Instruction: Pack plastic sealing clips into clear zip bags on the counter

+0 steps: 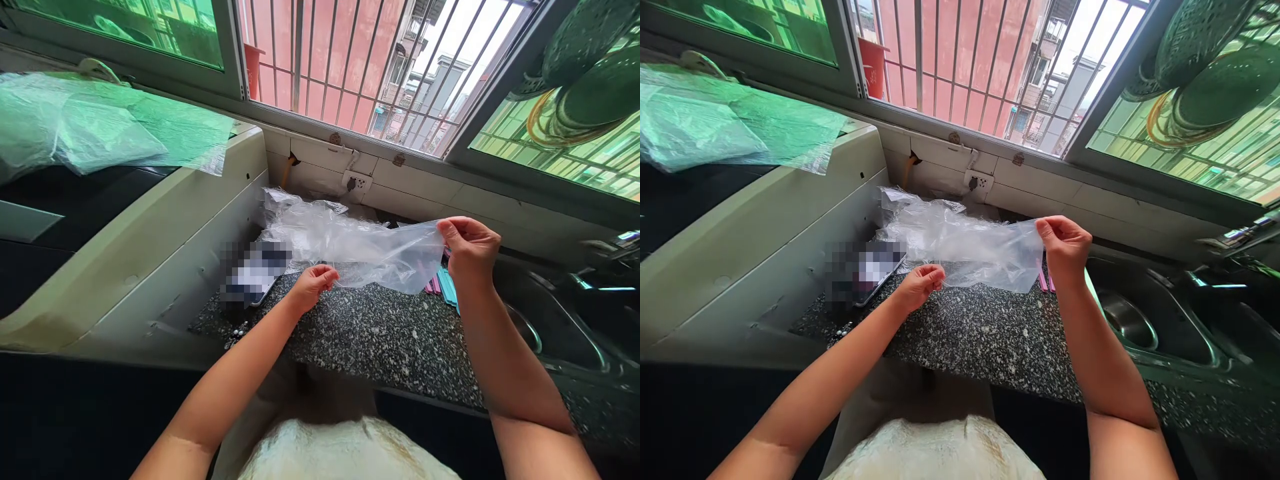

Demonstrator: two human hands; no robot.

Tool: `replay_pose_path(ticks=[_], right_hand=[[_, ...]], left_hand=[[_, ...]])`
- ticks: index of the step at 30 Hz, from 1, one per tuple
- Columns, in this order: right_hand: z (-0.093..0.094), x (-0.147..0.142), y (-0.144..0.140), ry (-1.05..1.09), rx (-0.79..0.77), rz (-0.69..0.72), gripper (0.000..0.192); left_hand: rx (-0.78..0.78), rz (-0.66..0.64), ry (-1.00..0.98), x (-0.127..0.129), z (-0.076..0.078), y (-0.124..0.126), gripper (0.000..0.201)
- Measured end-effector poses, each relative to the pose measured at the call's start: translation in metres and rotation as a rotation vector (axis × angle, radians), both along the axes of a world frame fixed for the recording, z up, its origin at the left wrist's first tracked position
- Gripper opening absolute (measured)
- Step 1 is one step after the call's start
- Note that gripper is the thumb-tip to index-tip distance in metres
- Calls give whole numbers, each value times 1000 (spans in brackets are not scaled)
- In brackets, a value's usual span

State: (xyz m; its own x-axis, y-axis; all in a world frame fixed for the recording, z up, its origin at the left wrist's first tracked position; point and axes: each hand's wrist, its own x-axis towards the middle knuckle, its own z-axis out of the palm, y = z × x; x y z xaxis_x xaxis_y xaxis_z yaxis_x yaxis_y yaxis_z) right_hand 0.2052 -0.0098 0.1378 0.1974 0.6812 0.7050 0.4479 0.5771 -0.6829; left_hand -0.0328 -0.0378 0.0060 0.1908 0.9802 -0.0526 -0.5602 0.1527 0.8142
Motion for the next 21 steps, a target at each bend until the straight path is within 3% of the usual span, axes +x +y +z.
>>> replay_pose_path(ticks=[14, 21], right_hand=[[-17, 1, 9, 77, -147, 36, 16], [-48, 6, 5, 162, -270, 134, 34]], left_hand=[[-54, 1, -76, -2, 4, -1, 36], [-42, 18, -98, -3, 5, -1, 34]])
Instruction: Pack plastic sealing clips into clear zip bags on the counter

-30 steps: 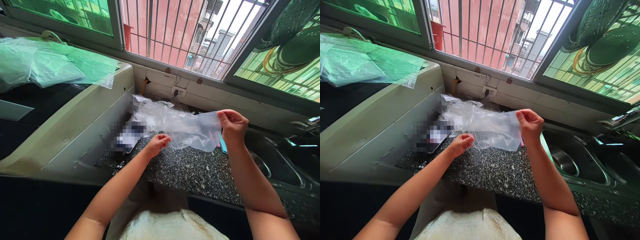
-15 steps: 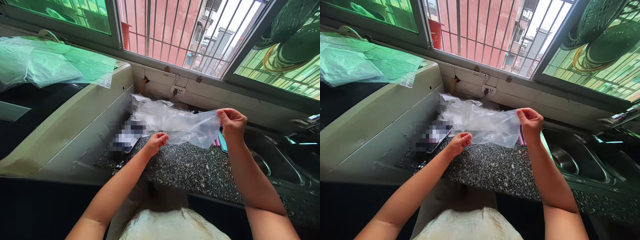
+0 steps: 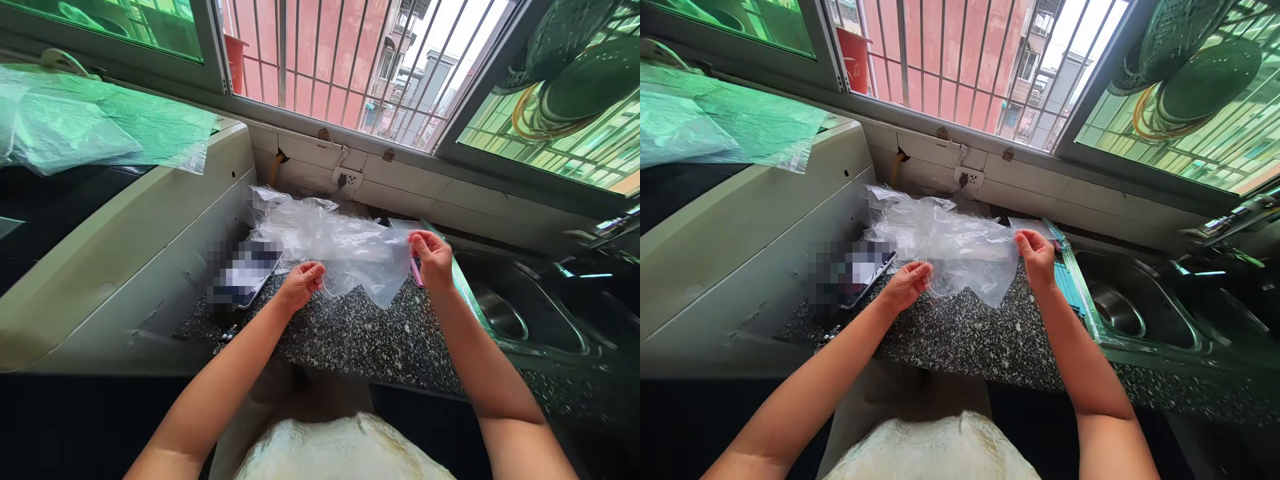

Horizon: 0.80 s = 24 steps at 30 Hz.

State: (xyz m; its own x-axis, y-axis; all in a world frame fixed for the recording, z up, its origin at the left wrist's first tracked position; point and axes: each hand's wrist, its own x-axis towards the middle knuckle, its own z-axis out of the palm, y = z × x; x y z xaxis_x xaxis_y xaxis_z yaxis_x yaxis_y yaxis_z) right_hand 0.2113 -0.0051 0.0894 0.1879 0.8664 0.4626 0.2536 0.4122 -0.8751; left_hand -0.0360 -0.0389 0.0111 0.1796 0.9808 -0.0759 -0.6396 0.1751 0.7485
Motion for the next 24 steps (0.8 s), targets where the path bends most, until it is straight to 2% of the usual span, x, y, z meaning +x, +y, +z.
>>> replay_pose_path(ticks=[5, 9, 16, 24], right_hand=[[-41, 8, -22, 43, -173, -7, 53], [-60, 11, -44, 52, -311, -3, 55], [-62, 9, -50, 39, -285, -37, 32], [-52, 18, -44, -36, -221, -56, 22]], left_hand=[[-1, 0, -14, 0, -3, 2, 31], [11, 0, -19, 0, -5, 3, 29], [4, 13, -2, 0, -6, 2, 29], [-6, 82, -36, -1, -3, 3, 29]])
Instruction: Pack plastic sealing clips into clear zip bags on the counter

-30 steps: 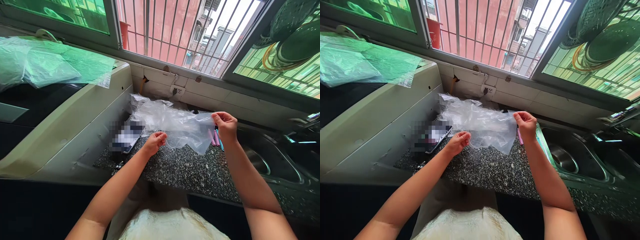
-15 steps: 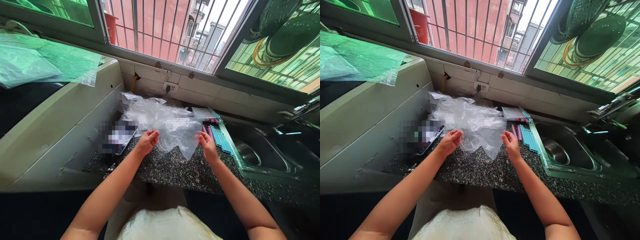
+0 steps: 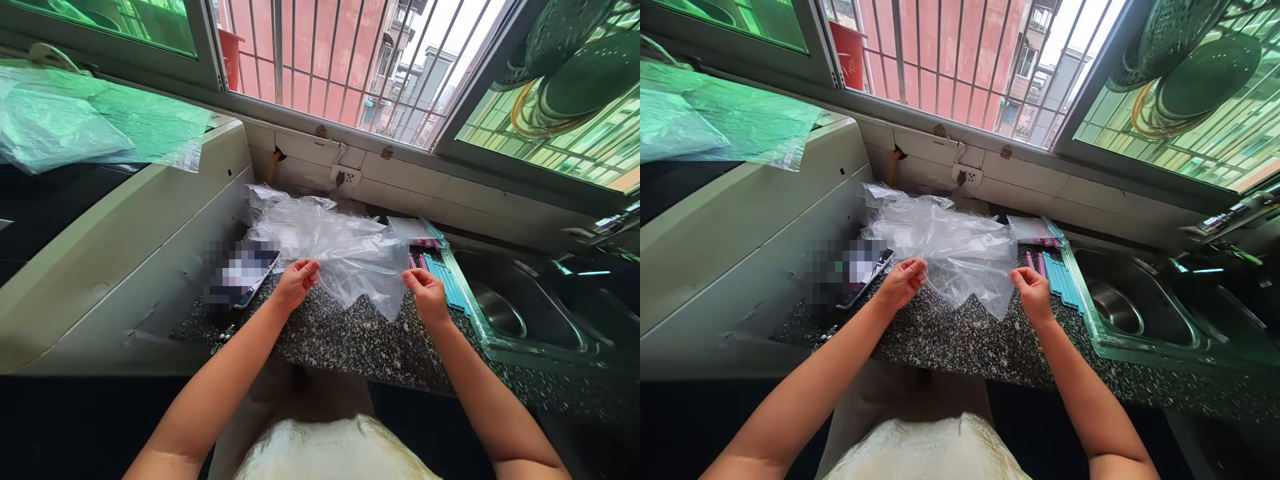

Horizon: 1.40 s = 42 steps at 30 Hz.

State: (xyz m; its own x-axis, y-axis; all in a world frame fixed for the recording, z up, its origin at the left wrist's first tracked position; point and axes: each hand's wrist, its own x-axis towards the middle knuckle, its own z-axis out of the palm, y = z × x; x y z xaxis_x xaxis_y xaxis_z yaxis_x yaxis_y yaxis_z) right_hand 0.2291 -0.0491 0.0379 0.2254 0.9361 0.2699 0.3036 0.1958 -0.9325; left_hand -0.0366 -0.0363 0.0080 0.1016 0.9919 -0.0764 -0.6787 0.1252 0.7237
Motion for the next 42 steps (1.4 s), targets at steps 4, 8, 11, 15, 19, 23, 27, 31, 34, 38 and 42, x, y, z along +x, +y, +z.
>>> replay_pose_path(ticks=[4, 8, 11, 15, 19, 23, 27, 31, 34, 38, 42], right_hand=[[9, 6, 2, -49, 33, 9, 22], [19, 4, 0, -82, 26, 34, 20], [24, 1, -1, -87, 28, 40, 18], [28, -3, -1, -102, 47, 43, 17], [30, -6, 1, -100, 67, 45, 18], [31, -9, 7, -54, 77, 26, 21], [30, -13, 13, 37, 99, -15, 21], [28, -17, 15, 90, 105, -13, 20], [28, -18, 15, 90, 106, -3, 20], [32, -13, 16, 114, 100, -29, 19], [37, -2, 20, 158, 121, -63, 19]], left_hand=[[-12, 18, -6, 0, 3, 0, 26], [2, 38, -5, -1, 3, 0, 27], [10, 45, -23, -3, 3, 0, 31], [14, 44, -38, -4, 4, 0, 32], [14, 51, -13, -4, 4, 1, 30], [88, 73, 128, -3, 2, -1, 38], [270, 51, 403, 3, 1, -6, 32], [409, 50, 607, 9, -1, -8, 16], [484, 94, 664, 9, -3, -8, 11], [549, 134, 731, 6, -3, -8, 9], [652, 160, 827, 5, -6, -7, 15]])
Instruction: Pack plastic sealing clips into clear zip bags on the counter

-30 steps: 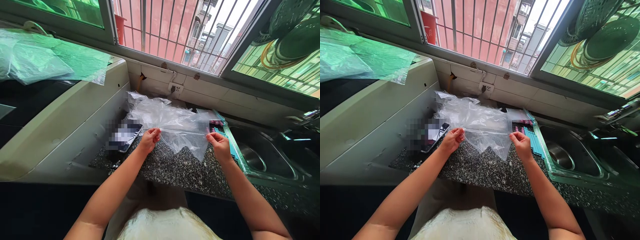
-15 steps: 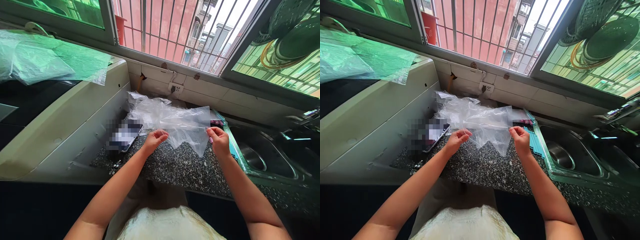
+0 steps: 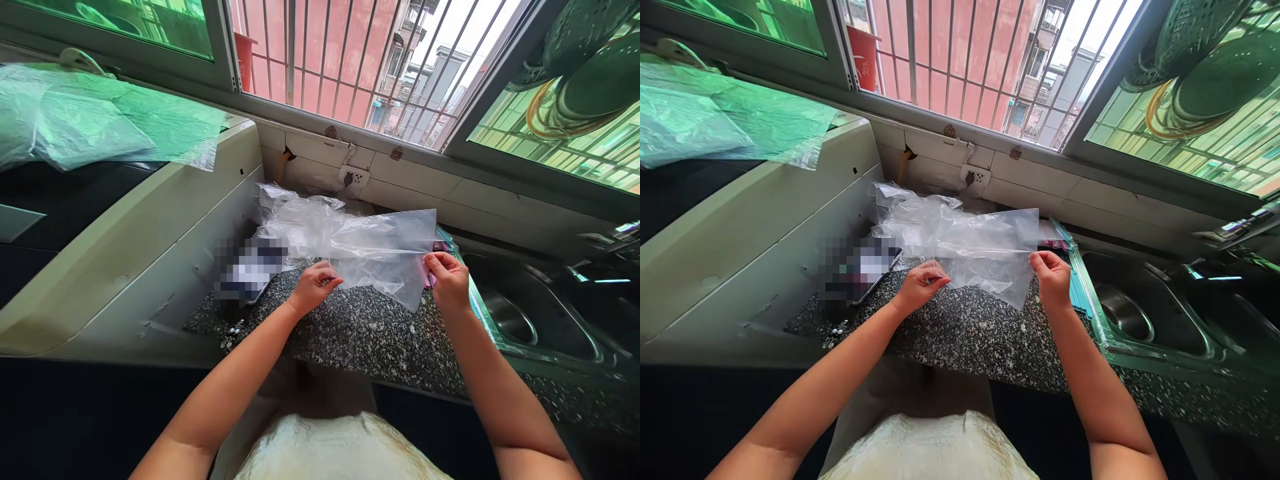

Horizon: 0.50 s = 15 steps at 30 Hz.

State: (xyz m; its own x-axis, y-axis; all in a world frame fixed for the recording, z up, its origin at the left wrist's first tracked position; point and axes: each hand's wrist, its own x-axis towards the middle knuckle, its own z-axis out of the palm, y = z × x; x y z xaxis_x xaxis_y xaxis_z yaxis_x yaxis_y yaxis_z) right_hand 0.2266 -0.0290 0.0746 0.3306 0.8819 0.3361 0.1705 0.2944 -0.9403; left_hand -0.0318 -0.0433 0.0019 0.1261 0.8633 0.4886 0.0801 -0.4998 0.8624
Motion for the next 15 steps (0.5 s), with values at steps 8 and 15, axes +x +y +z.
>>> replay_pose_path(ticks=[8, 15], right_hand=[[1, 14, 5, 21, 25, -26, 18], [-5, 17, 9, 7, -29, -9, 24]], left_hand=[[137, 35, 126, -1, -6, 3, 26], [195, 79, 198, -1, -7, 3, 27]])
